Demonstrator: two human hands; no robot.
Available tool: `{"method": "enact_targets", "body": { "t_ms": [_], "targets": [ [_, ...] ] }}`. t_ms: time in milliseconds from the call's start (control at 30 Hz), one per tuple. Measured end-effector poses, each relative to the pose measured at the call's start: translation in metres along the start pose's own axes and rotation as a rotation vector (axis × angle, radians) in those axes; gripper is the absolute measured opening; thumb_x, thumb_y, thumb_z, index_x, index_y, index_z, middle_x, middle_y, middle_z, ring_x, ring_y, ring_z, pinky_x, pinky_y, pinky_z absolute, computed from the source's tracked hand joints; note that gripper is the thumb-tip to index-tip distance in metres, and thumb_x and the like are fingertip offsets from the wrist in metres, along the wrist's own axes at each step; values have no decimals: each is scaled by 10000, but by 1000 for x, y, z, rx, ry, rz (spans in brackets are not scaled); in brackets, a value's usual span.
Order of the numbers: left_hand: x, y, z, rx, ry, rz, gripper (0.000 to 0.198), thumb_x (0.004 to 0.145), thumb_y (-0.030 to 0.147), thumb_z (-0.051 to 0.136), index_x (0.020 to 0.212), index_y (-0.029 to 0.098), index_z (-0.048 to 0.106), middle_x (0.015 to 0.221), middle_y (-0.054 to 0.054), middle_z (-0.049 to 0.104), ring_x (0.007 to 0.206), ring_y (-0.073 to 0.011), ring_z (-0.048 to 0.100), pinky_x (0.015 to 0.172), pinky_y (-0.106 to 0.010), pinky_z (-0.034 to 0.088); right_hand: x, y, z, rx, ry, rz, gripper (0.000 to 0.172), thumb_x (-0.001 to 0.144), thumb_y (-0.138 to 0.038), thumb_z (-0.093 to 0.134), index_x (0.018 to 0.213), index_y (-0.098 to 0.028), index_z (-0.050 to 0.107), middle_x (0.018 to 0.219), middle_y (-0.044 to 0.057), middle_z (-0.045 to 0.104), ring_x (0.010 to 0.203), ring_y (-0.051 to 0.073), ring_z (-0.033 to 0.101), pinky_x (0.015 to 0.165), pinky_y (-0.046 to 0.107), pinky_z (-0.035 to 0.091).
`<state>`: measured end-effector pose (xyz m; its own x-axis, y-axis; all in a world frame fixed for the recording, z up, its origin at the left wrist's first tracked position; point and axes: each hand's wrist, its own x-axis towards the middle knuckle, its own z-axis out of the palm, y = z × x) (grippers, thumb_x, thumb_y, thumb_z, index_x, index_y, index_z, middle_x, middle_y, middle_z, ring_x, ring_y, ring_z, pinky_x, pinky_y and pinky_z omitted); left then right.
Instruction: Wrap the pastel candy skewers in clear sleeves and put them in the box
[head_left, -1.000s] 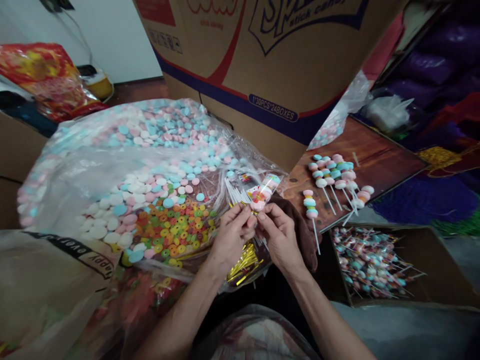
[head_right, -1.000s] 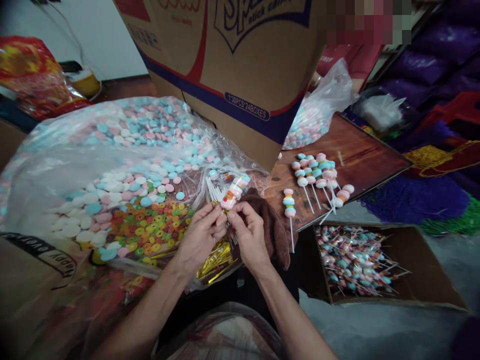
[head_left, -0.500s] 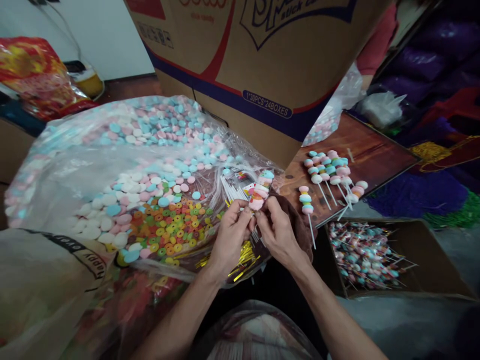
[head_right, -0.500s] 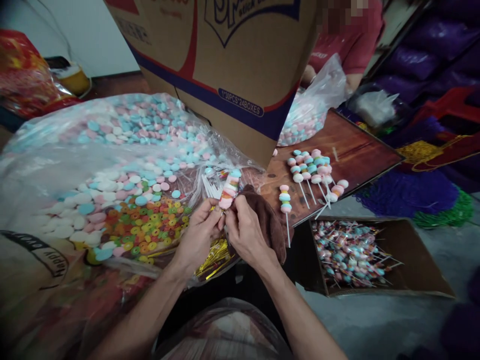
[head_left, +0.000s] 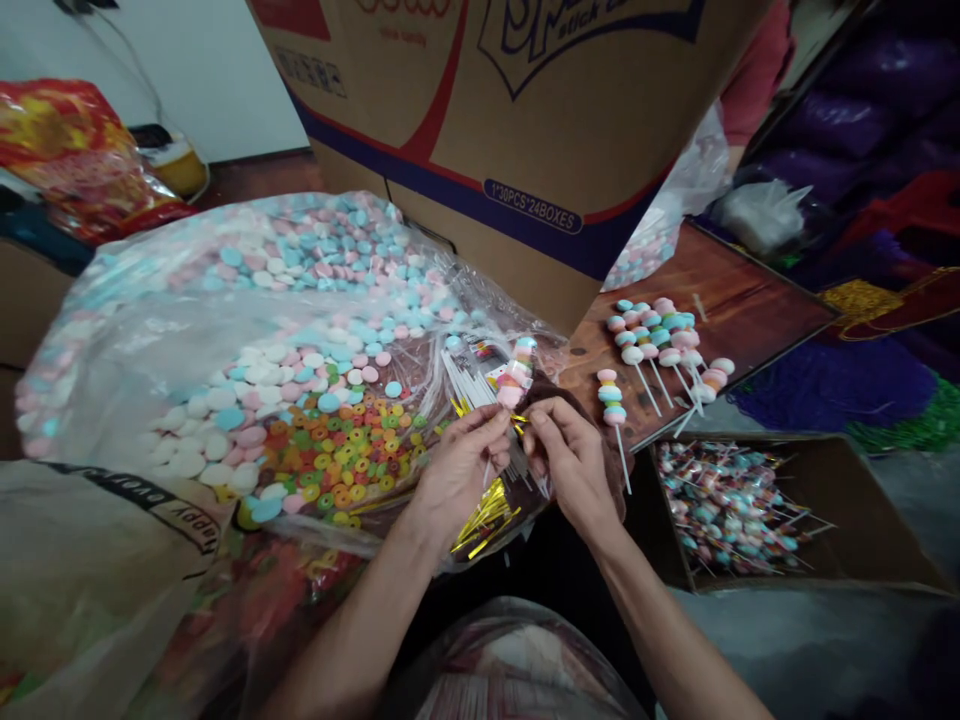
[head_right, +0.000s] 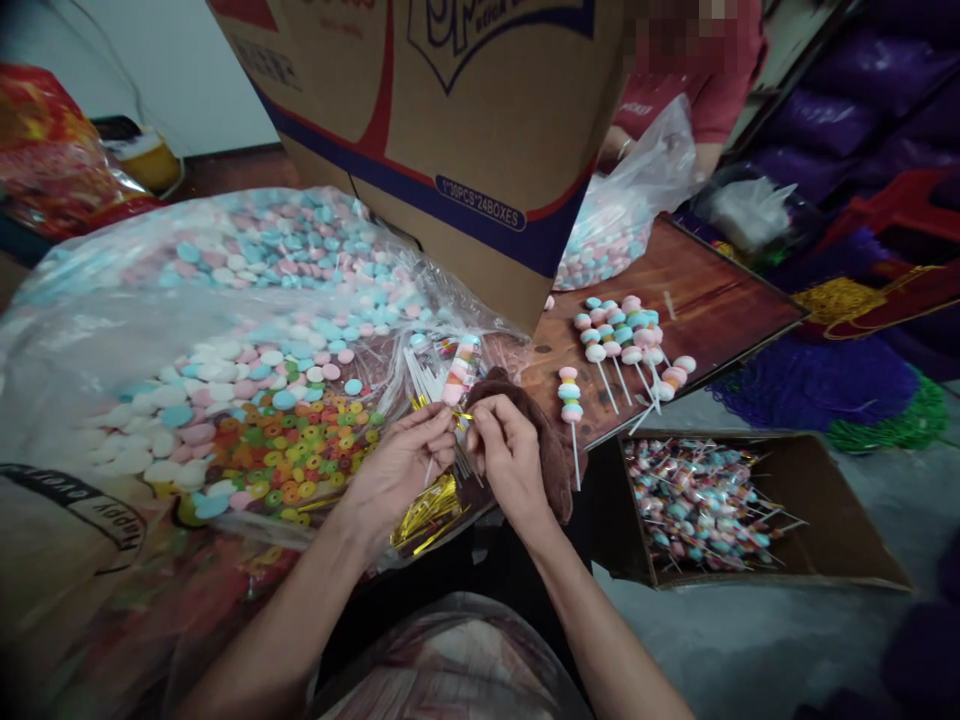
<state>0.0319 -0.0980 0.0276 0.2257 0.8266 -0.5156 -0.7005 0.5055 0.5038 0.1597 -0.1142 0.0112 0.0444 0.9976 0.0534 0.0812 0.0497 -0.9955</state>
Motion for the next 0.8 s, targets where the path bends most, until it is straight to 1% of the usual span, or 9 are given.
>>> {"method": "enact_targets", "body": {
  "t_ms": [67,167,233,300,400,567,700,733,800],
  "targets": [
    [1,2,2,-68,19,-94,169,666,30,773,795,76,674,650,27,558,471,2,436,424,-101,340,-2,4,-4,-232,123,-282,131,950,-227,496,999,-212,617,798,19,614,656,127,584,585,254,494],
    [1,3,6,-138,51,-221,86,755,-2,675,784,76,653,634,28,544,440,2,429,394,-97,334,-1,9,-11,-552,148,-665,239,909,-112,531,1077,-210,669,975,89,664,893,183,645,776,320,540],
    [0,2,10,-171,54,-273,76,802,4,624,786,76,644,626,28,537,431,1,424,388,-96,337,1,11,-12,-653,166,-794,239,891,-80,547,1050,-203,678,953,92,674,870,187,649,769,325,544],
    [-3,0,13,-194,43,-289,76,820,19,614,795,85,641,630,29,540,431,-2,427,390,-101,340,2,10,-11,-688,221,-844,208,884,-71,553,1004,-196,668,911,87,675,831,186,644,738,323,541],
    [-6,-3,15,-164,-11,-227,78,794,41,664,796,117,646,631,39,547,447,-11,444,415,-112,358,2,5,-6,-679,258,-811,150,892,-77,531,933,-183,628,852,80,654,795,183,619,716,326,523],
    [-5,-4,21,10,-102,-131,124,796,234,723,887,155,695,762,-10,656,682,-105,606,668,-220,514,-2,-10,-3,-422,204,-521,125,921,-122,505,832,-191,560,789,26,594,733,147,575,687,294,485],
    [-10,5,24,260,-211,205,357,828,525,631,769,180,699,823,-48,674,847,-190,624,784,-302,521,0,-28,-8,-246,179,-369,115,923,-171,533,822,-192,582,775,-2,590,724,129,579,688,269,477],
    [-11,7,22,382,-201,274,410,841,564,593,733,183,696,846,-62,680,899,-210,623,816,-316,516,1,-31,-8,-234,182,-362,118,921,-176,535,818,-192,590,770,-4,591,720,128,578,686,267,476],
    [-11,9,16,618,-84,417,418,854,566,570,694,200,692,837,-68,684,933,-229,619,822,-328,513,3,-36,-6,-224,187,-374,126,915,-173,534,811,-191,603,776,1,599,730,130,582,693,269,478]
  ]
}}
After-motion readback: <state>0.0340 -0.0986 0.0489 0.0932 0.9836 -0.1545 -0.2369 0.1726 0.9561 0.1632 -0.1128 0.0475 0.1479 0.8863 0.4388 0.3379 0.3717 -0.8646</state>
